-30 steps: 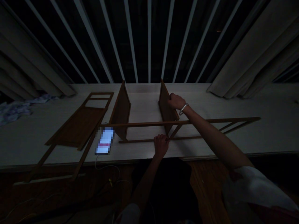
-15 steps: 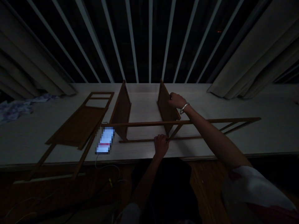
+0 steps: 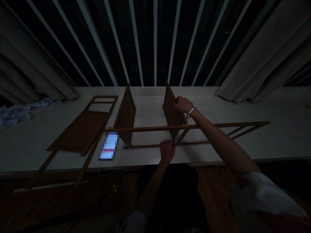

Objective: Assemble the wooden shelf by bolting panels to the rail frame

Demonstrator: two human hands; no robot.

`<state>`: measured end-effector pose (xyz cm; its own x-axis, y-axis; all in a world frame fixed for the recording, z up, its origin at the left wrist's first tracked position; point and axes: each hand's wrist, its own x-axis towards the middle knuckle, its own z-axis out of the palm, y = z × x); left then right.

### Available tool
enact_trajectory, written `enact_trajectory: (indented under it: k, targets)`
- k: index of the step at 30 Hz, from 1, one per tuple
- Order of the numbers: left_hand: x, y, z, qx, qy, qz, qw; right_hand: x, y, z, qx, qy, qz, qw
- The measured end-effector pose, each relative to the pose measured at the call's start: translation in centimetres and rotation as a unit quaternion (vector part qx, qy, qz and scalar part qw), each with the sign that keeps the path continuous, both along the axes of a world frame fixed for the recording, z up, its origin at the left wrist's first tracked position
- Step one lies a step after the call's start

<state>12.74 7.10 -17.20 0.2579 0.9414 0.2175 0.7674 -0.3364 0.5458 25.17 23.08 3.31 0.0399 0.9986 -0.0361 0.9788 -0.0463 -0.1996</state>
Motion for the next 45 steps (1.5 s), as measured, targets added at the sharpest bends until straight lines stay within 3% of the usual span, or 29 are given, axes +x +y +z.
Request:
enact_trajectory:
  k: [21, 45]
  targets:
    - [0.02, 0.03, -0.24, 0.006, 0.000, 0.006, 1.000, 0.32, 0.75, -0.99, 0.000, 0.020, 0.034, 0.999]
    - [0.05, 0.07, -0.23, 0.004, -0.024, 0.003, 1.000, -0.03, 0.07, -0.11, 0.018, -0.015, 0.002, 1.000]
